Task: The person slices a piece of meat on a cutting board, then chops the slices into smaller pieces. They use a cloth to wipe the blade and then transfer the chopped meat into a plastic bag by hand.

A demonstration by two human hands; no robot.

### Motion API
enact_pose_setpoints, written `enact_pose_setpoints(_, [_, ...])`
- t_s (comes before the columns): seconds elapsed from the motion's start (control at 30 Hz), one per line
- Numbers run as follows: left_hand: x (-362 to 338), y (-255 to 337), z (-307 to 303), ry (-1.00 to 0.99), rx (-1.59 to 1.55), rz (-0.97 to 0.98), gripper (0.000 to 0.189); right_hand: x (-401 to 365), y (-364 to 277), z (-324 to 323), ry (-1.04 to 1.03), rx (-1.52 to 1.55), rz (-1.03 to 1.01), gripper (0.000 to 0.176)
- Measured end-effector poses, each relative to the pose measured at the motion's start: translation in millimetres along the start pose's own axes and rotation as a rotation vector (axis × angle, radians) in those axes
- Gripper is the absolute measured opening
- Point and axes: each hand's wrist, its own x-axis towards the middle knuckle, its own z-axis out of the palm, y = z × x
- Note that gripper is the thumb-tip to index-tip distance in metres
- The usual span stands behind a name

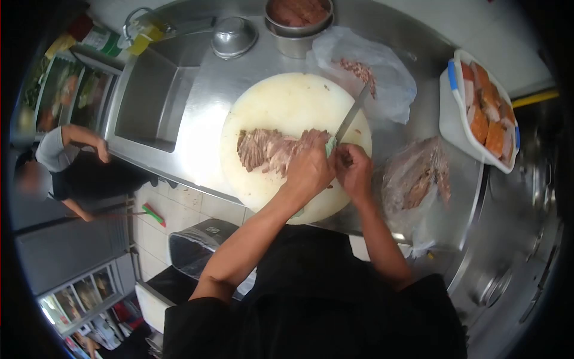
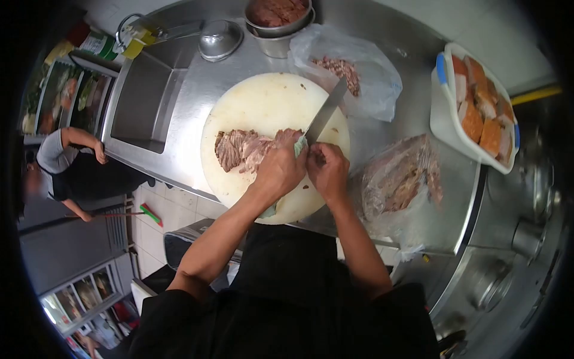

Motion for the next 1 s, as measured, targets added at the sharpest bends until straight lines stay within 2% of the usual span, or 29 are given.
enact_pose_setpoints(0.1, [-13.6, 0.3, -19.7, 0.118, -0.075, -0.004, 0.041, -0.1, -3.2, -5.9, -0.005, 0.11, 0.071, 0.013])
enact_pose_setpoints(0.13, [-20.5, 6.1, -43.2, -0.01, -0.089, -0.112, 0.052, -0.7, -6.7, -9.6, -0.039, 0.129, 0.14, 0.015])
enact_pose_setpoints(0.2, [-35.2, 13.2, -87.9, -0.072, -0.198, -0.345, 0.049, -3.6, -8.5, -12.0, -0.066, 0.142, 0.203, 0.017])
enact_pose_setpoints(0.27, [-59.9, -9.4, -107.4, 0.174, -0.223, -0.169, 0.037, 0.7, -6.8, -4.7, -0.058, -0.075, -0.084, 0.044])
enact_pose_setpoints(0.3, [-72.2, -16.5, -119.3, 0.184, -0.244, -0.237, 0.034, 6.8, -13.9, -3.2, -0.052, -0.076, -0.106, 0.044])
enact_pose_setpoints(0.37, [-95.2, -17.6, -143.4, 0.196, -0.287, -0.4, 0.031, 20.5, -32.0, -0.5, -0.176, -0.298, -0.383, 0.076])
enact_pose_setpoints(0.4, [-107.3, -17.5, -152.6, 0.19, -0.307, -0.502, 0.031, 24.8, -35.1, 5.8, -0.167, -0.301, -0.4, 0.076])
enact_pose_setpoints(0.47, [-132.4, -29.4, -157.0, 0.235, -0.345, -0.53, 0.031, 27.6, -34.4, 18.9, -0.359, -0.352, -0.32, 0.094])
enact_pose_setpoints(0.5, [-144.9, -34.8, -157.3, 0.269, -0.378, -0.572, 0.031, 27.4, -31.4, 23.2, -0.361, -0.358, -0.33, 0.094])
enact_pose_setpoints(0.57, [-166.5, -47.3, -152.7, 0.298, -0.412, -0.597, 0.031, 21.3, -23.7, 31.2, -0.512, -0.401, -0.318, 0.099])
enact_pose_setpoints(0.7, [-195.7, -71.5, -141.2, 0.337, -0.496, -0.656, 0.033, 3.6, -21.7, 34.7, -0.557, -0.377, -0.273, 0.103])
enact_pose_setpoints(0.77, [-204.1, -77.7, -138.5, 0.342, -0.505, -0.664, 0.033, -0.9, -32.7, 34.2, -0.433, -0.455, -0.33, 0.099])
enact_pose_setpoints(0.8, [-207.2, -80.7, -137.5, 0.335, -0.499, -0.669, 0.034, -2.3, -41.5, 36.7, -0.435, -0.463, -0.341, 0.099])
enact_pose_setpoints(0.87, [-211.8, -89.7, -133.6, 0.33, -0.484, -0.648, 0.035, -6.1, -59.2, 45.2, -0.353, -0.653, -0.301, 0.096])
enact_pose_setpoints(1.0, [-213.9, -88.9, -142.1, 0.287, -0.442, -0.631, 0.036, -8.0, -30.1, 65.9, -0.336, -0.65, -0.326, 0.098])
